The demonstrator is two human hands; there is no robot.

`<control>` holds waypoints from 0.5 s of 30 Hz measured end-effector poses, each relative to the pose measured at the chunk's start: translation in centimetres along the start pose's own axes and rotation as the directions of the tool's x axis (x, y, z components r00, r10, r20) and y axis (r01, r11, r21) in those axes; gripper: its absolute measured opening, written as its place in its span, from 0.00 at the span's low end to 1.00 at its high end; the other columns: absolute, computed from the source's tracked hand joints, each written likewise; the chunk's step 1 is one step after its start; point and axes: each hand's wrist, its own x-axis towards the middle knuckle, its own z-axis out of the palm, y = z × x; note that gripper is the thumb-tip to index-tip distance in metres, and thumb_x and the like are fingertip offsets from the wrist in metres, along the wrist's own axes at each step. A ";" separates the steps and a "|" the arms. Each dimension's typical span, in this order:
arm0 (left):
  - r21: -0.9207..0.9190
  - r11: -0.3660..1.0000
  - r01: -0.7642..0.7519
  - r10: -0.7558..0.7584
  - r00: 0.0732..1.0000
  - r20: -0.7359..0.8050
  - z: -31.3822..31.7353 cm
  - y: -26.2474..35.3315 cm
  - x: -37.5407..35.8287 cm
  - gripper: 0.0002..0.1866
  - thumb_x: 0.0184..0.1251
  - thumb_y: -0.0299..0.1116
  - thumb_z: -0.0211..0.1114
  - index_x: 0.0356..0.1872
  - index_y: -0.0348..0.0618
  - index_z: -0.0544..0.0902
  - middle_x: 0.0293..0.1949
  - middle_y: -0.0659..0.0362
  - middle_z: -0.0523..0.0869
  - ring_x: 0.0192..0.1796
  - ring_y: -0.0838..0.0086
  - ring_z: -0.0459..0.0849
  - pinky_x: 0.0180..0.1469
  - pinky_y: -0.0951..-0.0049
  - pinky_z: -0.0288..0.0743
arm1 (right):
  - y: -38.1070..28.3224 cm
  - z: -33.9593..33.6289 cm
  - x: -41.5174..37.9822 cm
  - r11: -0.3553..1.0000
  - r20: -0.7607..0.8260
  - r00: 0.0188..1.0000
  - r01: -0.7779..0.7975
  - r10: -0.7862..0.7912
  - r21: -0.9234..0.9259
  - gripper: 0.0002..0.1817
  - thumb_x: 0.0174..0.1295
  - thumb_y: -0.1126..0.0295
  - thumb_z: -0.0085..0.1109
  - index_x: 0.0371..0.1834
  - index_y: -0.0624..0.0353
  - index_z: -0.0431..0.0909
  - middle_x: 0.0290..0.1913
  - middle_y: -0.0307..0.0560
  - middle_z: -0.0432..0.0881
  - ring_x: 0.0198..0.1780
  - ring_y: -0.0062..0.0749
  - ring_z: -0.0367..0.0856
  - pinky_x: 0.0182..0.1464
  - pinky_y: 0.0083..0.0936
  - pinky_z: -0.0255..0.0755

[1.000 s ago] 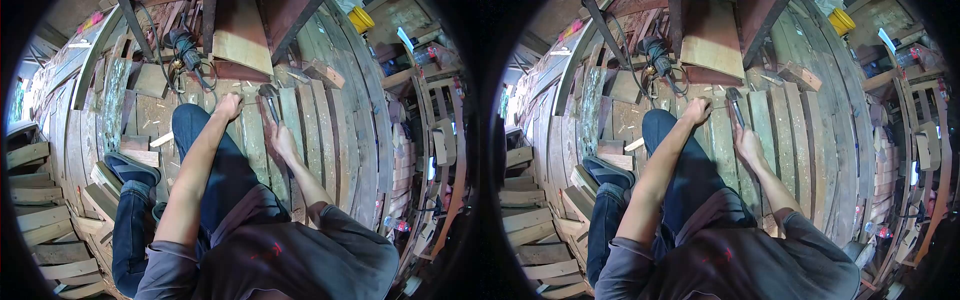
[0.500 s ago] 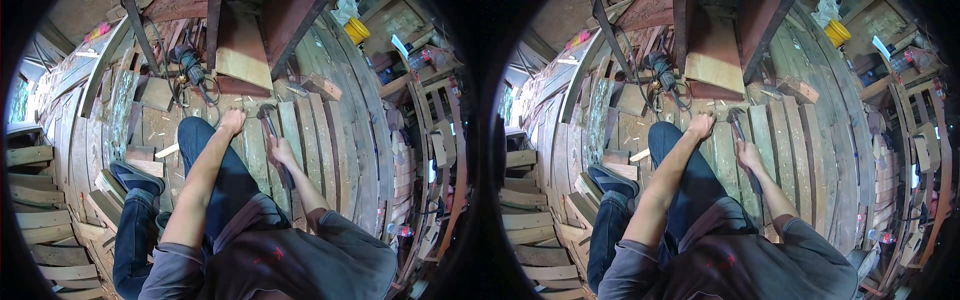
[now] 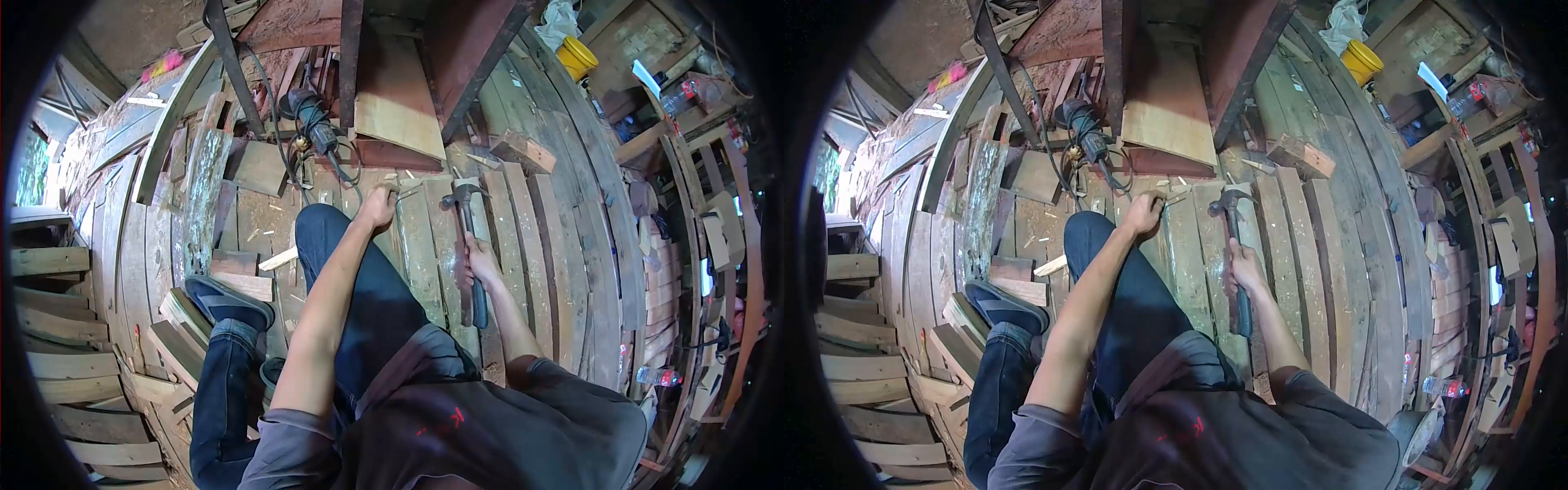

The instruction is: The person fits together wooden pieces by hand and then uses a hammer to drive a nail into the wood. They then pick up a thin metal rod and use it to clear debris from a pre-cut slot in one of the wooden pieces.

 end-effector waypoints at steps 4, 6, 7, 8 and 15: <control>-0.100 0.994 0.041 -0.030 0.993 0.113 -1.3 1.8 0.0 0.09 0.66 0.29 0.59 0.40 0.37 0.85 0.39 0.43 0.86 0.45 0.51 0.84 0.50 0.59 0.76 | -1.3 0.2 -0.8 0.998 0.048 0.998 0.025 -0.028 0.058 0.23 0.77 0.48 0.41 0.26 0.51 0.63 0.14 0.33 0.61 0.09 0.21 0.59 0.09 0.24 0.54; -0.083 0.996 0.033 -0.020 0.989 0.145 -1.0 1.2 0.1 0.10 0.68 0.31 0.59 0.40 0.36 0.85 0.38 0.45 0.87 0.44 0.54 0.85 0.49 0.61 0.77 | -2.1 0.7 -1.2 0.995 0.037 0.999 0.033 -0.037 0.094 0.24 0.76 0.47 0.42 0.26 0.51 0.62 0.14 0.33 0.60 0.09 0.21 0.58 0.09 0.24 0.54; -0.075 0.997 0.029 -0.016 0.987 0.163 -1.1 1.3 0.0 0.10 0.69 0.32 0.60 0.39 0.36 0.85 0.38 0.46 0.87 0.44 0.55 0.86 0.49 0.62 0.77 | -2.4 0.9 -1.3 0.993 0.030 0.999 0.035 -0.039 0.113 0.24 0.76 0.46 0.42 0.25 0.51 0.62 0.14 0.33 0.60 0.09 0.21 0.58 0.09 0.24 0.54; -0.105 0.992 0.064 -0.045 0.982 0.182 -1.1 1.4 0.0 0.10 0.70 0.32 0.60 0.39 0.36 0.85 0.37 0.47 0.88 0.43 0.58 0.86 0.48 0.63 0.77 | -2.6 1.0 -1.3 0.987 0.036 0.998 0.044 -0.050 0.156 0.24 0.76 0.46 0.42 0.26 0.51 0.62 0.14 0.33 0.60 0.09 0.20 0.58 0.09 0.23 0.54; -0.269 0.942 0.203 -0.132 0.957 0.259 -1.9 2.7 -0.3 0.12 0.71 0.34 0.60 0.38 0.35 0.85 0.30 0.53 0.89 0.35 0.71 0.87 0.41 0.70 0.78 | -2.9 2.2 -0.6 0.931 0.060 0.990 0.101 -0.130 0.352 0.26 0.75 0.43 0.42 0.26 0.50 0.61 0.14 0.31 0.59 0.09 0.19 0.56 0.09 0.23 0.53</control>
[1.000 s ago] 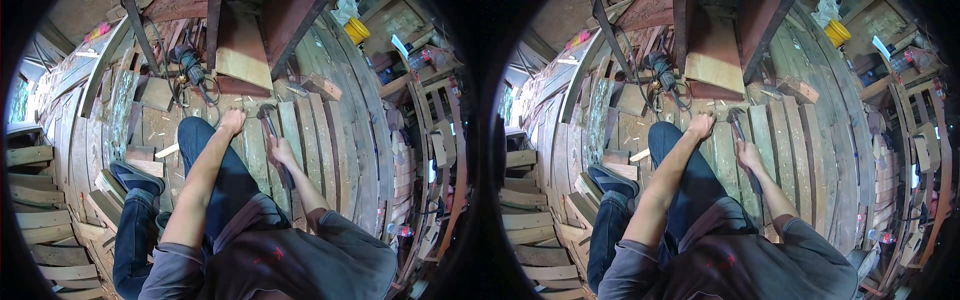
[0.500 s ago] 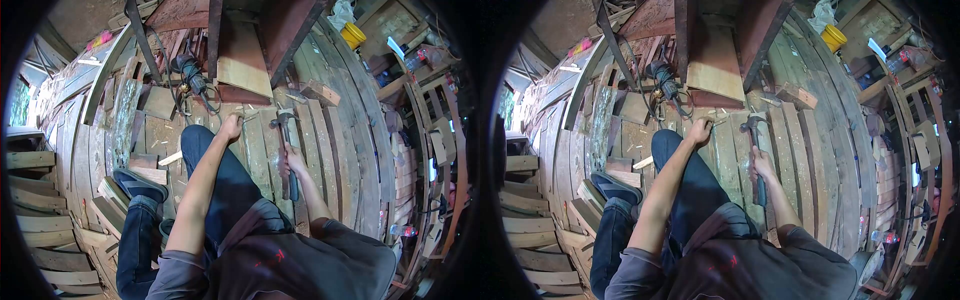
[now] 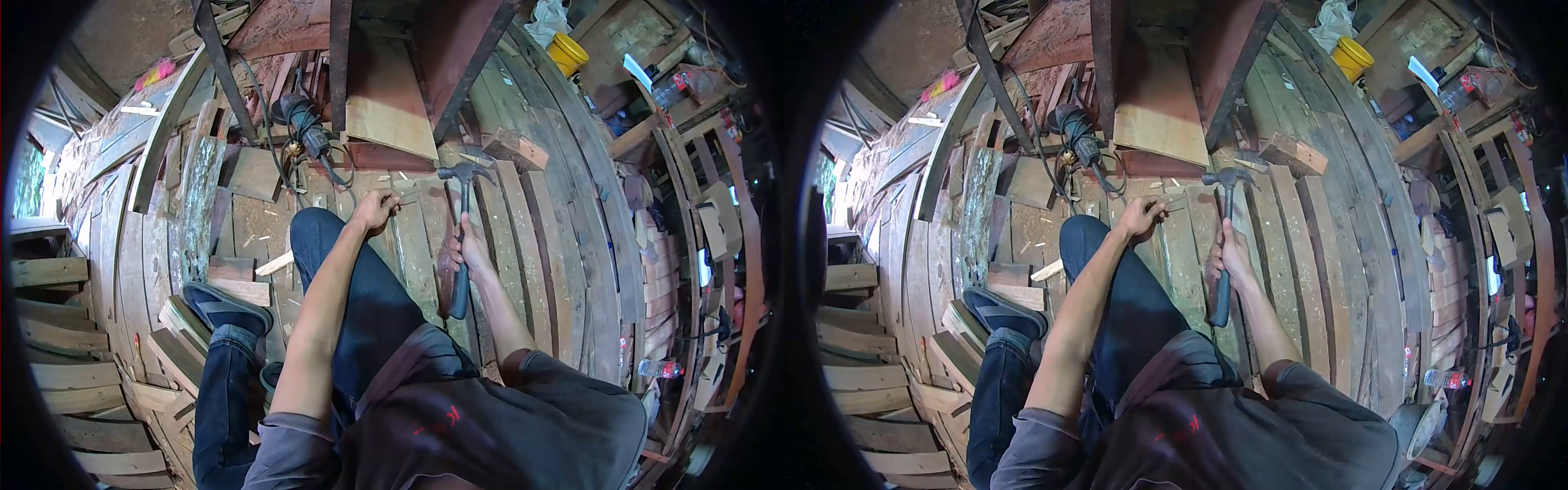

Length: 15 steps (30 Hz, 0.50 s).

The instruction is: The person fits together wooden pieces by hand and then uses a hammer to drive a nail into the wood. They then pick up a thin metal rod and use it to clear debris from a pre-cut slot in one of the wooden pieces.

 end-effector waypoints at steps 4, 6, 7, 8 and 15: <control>0.083 0.996 -0.029 0.030 1.000 -0.005 -0.1 -0.5 0.1 0.12 0.71 0.34 0.61 0.38 0.35 0.86 0.29 0.56 0.88 0.33 0.73 0.86 0.40 0.70 0.78 | -1.1 -0.1 -0.9 0.970 0.055 0.985 -0.148 0.161 -0.192 0.25 0.74 0.42 0.43 0.27 0.50 0.62 0.15 0.31 0.60 0.10 0.18 0.57 0.09 0.22 0.53; 0.084 0.996 -0.014 0.015 1.000 -0.007 -0.3 0.0 -0.1 0.12 0.71 0.34 0.61 0.38 0.35 0.86 0.29 0.56 0.88 0.32 0.74 0.85 0.40 0.70 0.78 | -1.3 -0.6 -1.3 0.949 0.073 0.970 -0.211 0.234 -0.232 0.25 0.74 0.42 0.43 0.28 0.50 0.63 0.16 0.31 0.61 0.10 0.18 0.58 0.09 0.22 0.54; 0.083 0.997 -0.005 0.006 1.000 -0.013 -0.3 0.1 -0.3 0.12 0.71 0.34 0.61 0.38 0.35 0.86 0.29 0.57 0.88 0.32 0.74 0.85 0.40 0.70 0.78 | -1.0 -1.0 -1.1 0.962 0.073 0.972 -0.209 0.225 -0.177 0.25 0.73 0.41 0.44 0.28 0.50 0.63 0.16 0.31 0.61 0.10 0.18 0.57 0.09 0.22 0.54; 0.035 0.999 0.006 -0.006 1.000 -0.017 -0.3 0.2 -0.2 0.11 0.71 0.34 0.61 0.38 0.35 0.86 0.29 0.57 0.88 0.32 0.74 0.85 0.40 0.71 0.78 | -0.9 -1.3 -0.7 0.976 0.078 0.978 -0.184 0.194 -0.113 0.25 0.73 0.41 0.45 0.28 0.50 0.63 0.16 0.31 0.61 0.10 0.17 0.57 0.09 0.21 0.53; -0.176 0.984 0.028 -0.021 0.999 0.043 0.1 -0.9 0.5 0.11 0.73 0.32 0.60 0.39 0.33 0.85 0.30 0.60 0.87 0.34 0.78 0.83 0.39 0.74 0.77 | -0.9 -1.5 -0.2 0.991 0.065 0.994 -0.089 0.083 0.096 0.24 0.72 0.41 0.46 0.29 0.49 0.64 0.15 0.29 0.59 0.09 0.16 0.55 0.10 0.21 0.52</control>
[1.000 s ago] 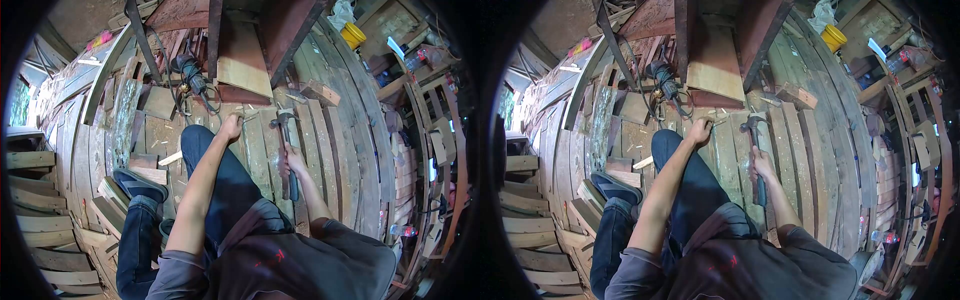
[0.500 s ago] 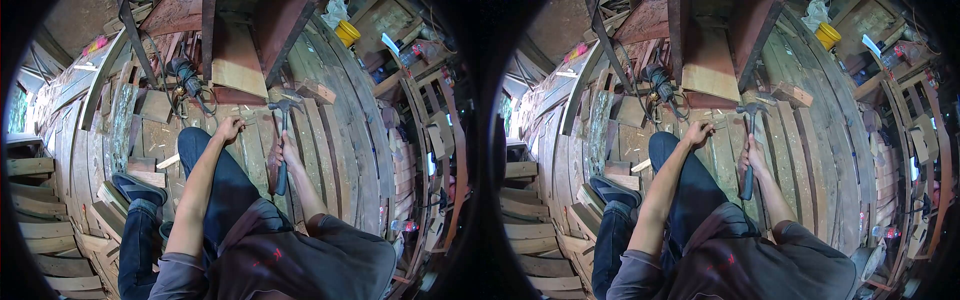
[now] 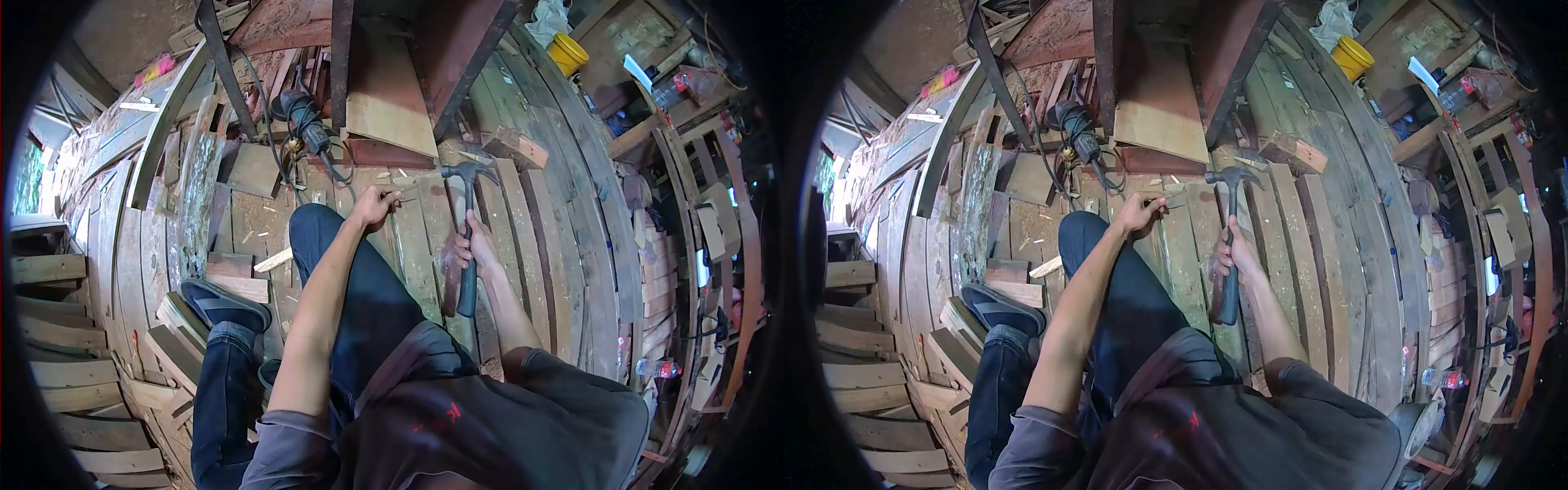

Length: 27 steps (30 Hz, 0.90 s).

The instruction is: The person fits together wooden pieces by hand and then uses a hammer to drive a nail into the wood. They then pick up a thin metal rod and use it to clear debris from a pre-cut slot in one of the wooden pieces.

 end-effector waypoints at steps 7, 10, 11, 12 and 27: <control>-0.020 1.000 -0.013 0.013 1.000 -0.002 -0.6 1.0 -0.7 0.13 0.74 0.35 0.60 0.43 0.34 0.85 0.30 0.61 0.86 0.34 0.79 0.81 0.39 0.74 0.76 | -0.4 0.2 -0.7 0.983 0.058 0.990 -0.120 0.129 -0.138 0.25 0.72 0.40 0.47 0.28 0.49 0.63 0.15 0.29 0.59 0.09 0.15 0.54 0.09 0.20 0.52; -0.130 0.991 -0.028 0.027 1.000 -0.005 0.0 0.7 -0.5 0.12 0.73 0.33 0.61 0.43 0.33 0.86 0.28 0.58 0.86 0.28 0.78 0.81 0.35 0.73 0.77 | -0.1 0.2 0.5 1.000 0.032 0.999 0.024 -0.024 0.017 0.25 0.72 0.40 0.46 0.29 0.49 0.63 0.15 0.29 0.58 0.09 0.16 0.54 0.08 0.21 0.52; -0.101 0.995 -0.013 0.012 1.000 -0.011 -0.1 1.2 -0.8 0.13 0.73 0.34 0.61 0.44 0.33 0.86 0.29 0.58 0.86 0.30 0.78 0.81 0.36 0.73 0.77 | -0.2 0.2 0.6 0.996 0.014 0.997 0.070 -0.071 0.061 0.25 0.72 0.40 0.46 0.29 0.49 0.63 0.15 0.29 0.58 0.09 0.16 0.54 0.08 0.21 0.52; -0.071 0.997 -0.004 0.002 1.000 -0.018 -0.3 1.8 -0.9 0.13 0.74 0.35 0.61 0.45 0.34 0.86 0.30 0.58 0.87 0.32 0.78 0.82 0.38 0.74 0.77 | -0.3 0.4 0.8 0.994 -0.039 0.994 0.099 -0.097 0.048 0.25 0.72 0.40 0.45 0.29 0.49 0.63 0.15 0.30 0.60 0.09 0.16 0.55 0.08 0.22 0.54; 0.017 1.000 0.012 -0.010 0.994 -0.113 -0.6 2.6 -1.2 0.12 0.72 0.35 0.62 0.41 0.36 0.88 0.26 0.61 0.86 0.29 0.79 0.80 0.36 0.74 0.75 | 0.7 2.6 -0.3 0.983 0.024 0.999 0.036 -0.032 -0.181 0.25 0.74 0.42 0.42 0.30 0.52 0.63 0.15 0.33 0.61 0.10 0.19 0.58 0.09 0.23 0.54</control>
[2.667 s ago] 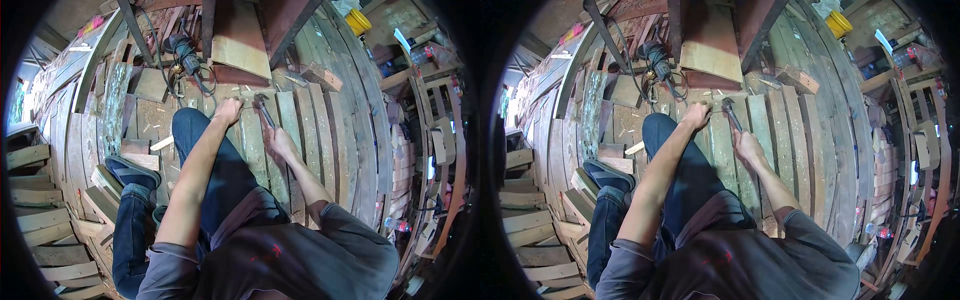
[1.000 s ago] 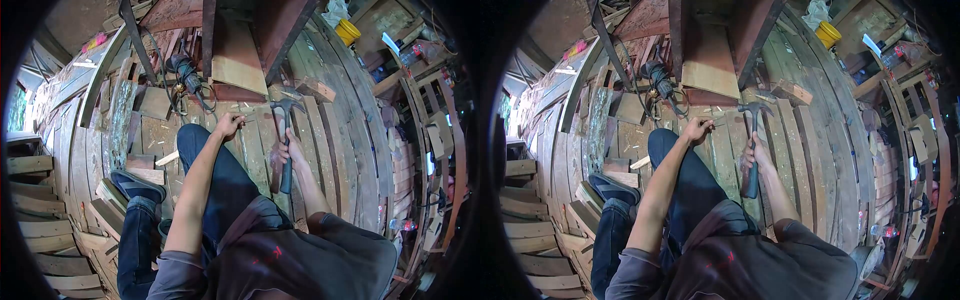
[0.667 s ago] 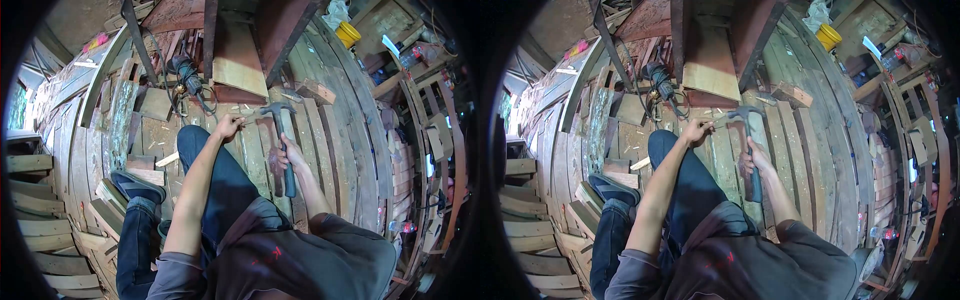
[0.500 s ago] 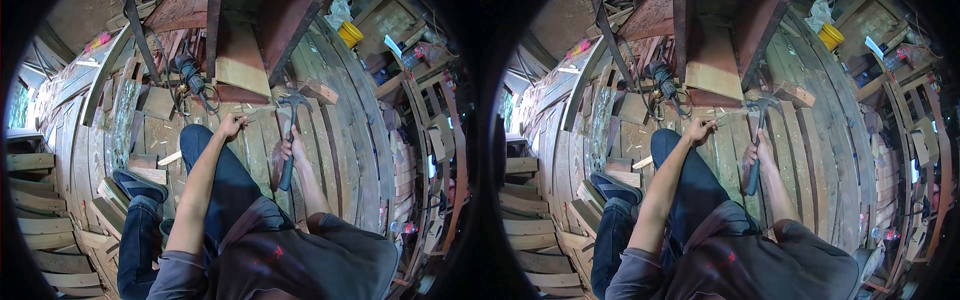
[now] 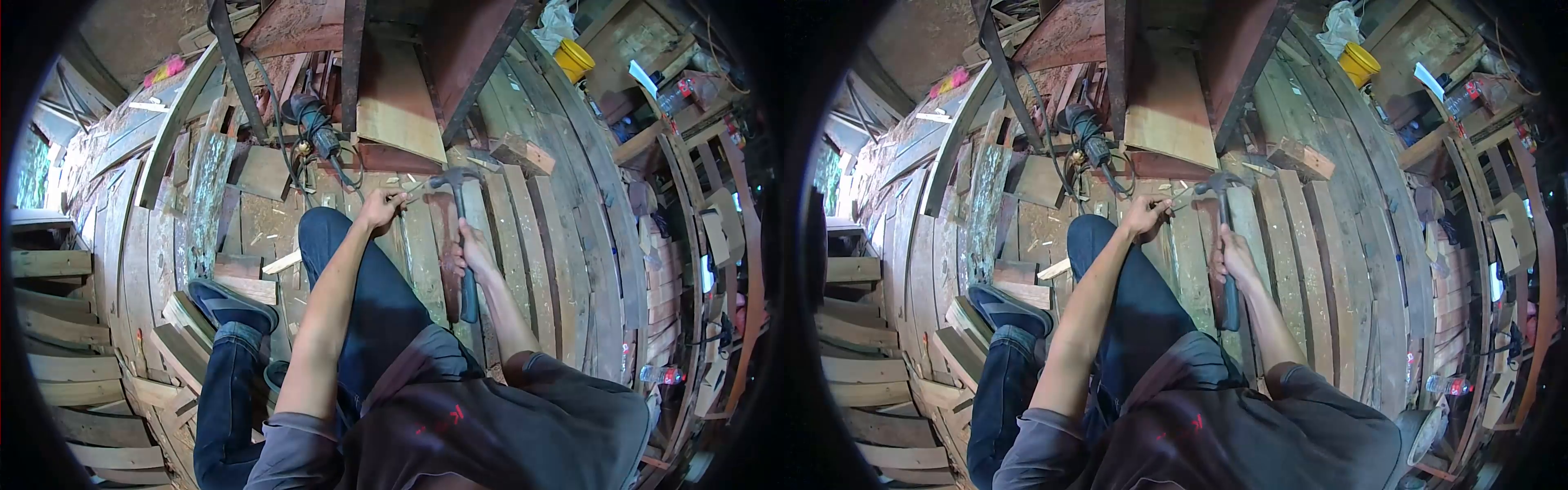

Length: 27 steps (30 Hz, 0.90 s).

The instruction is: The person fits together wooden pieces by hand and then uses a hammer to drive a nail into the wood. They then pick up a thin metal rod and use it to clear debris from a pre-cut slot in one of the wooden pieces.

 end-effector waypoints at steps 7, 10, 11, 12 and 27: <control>-0.088 0.996 0.013 -0.006 0.997 0.076 0.5 -1.4 0.6 0.11 0.74 0.33 0.61 0.44 0.34 0.86 0.29 0.61 0.86 0.32 0.80 0.82 0.37 0.75 0.76 | -1.3 -0.2 0.1 0.994 -0.047 0.993 0.107 -0.106 0.004 0.24 0.74 0.42 0.43 0.30 0.50 0.63 0.16 0.32 0.61 0.10 0.18 0.57 0.09 0.21 0.54; -0.110 0.989 0.100 -0.089 0.991 0.102 0.4 -1.5 0.7 0.12 0.74 0.34 0.61 0.43 0.35 0.86 0.28 0.62 0.86 0.31 0.80 0.82 0.36 0.75 0.76 | -1.9 -0.3 -0.8 0.973 0.041 0.992 -0.111 0.122 -0.201 0.24 0.73 0.42 0.44 0.30 0.50 0.64 0.16 0.31 0.61 0.10 0.17 0.56 0.09 0.21 0.54; -0.036 0.999 0.032 -0.031 0.998 0.050 0.3 -1.4 0.7 0.12 0.74 0.34 0.61 0.42 0.35 0.87 0.28 0.62 0.86 0.30 0.80 0.81 0.35 0.75 0.76 | -1.6 -0.6 -0.7 0.969 0.081 0.977 -0.184 0.199 -0.166 0.23 0.73 0.42 0.46 0.31 0.50 0.64 0.17 0.30 0.61 0.11 0.17 0.56 0.10 0.21 0.55; -0.071 0.997 0.035 -0.032 0.998 0.047 0.3 -1.4 0.6 0.12 0.74 0.34 0.61 0.42 0.35 0.87 0.27 0.62 0.85 0.29 0.80 0.81 0.34 0.75 0.75 | -1.1 -0.4 -0.9 0.975 0.088 0.979 -0.169 0.183 -0.147 0.23 0.73 0.42 0.46 0.30 0.50 0.64 0.17 0.30 0.62 0.11 0.17 0.57 0.10 0.21 0.55; -0.403 0.915 -0.033 0.015 0.999 -0.049 0.1 -1.5 1.1 0.10 0.72 0.31 0.62 0.45 0.35 0.85 0.33 0.59 0.88 0.29 0.81 0.79 0.33 0.78 0.73 | 5.7 -4.7 3.8 0.356 -0.196 0.832 0.002 -0.519 -0.934 0.22 0.69 0.55 0.51 0.36 0.69 0.78 0.31 0.73 0.82 0.37 0.67 0.84 0.41 0.53 0.76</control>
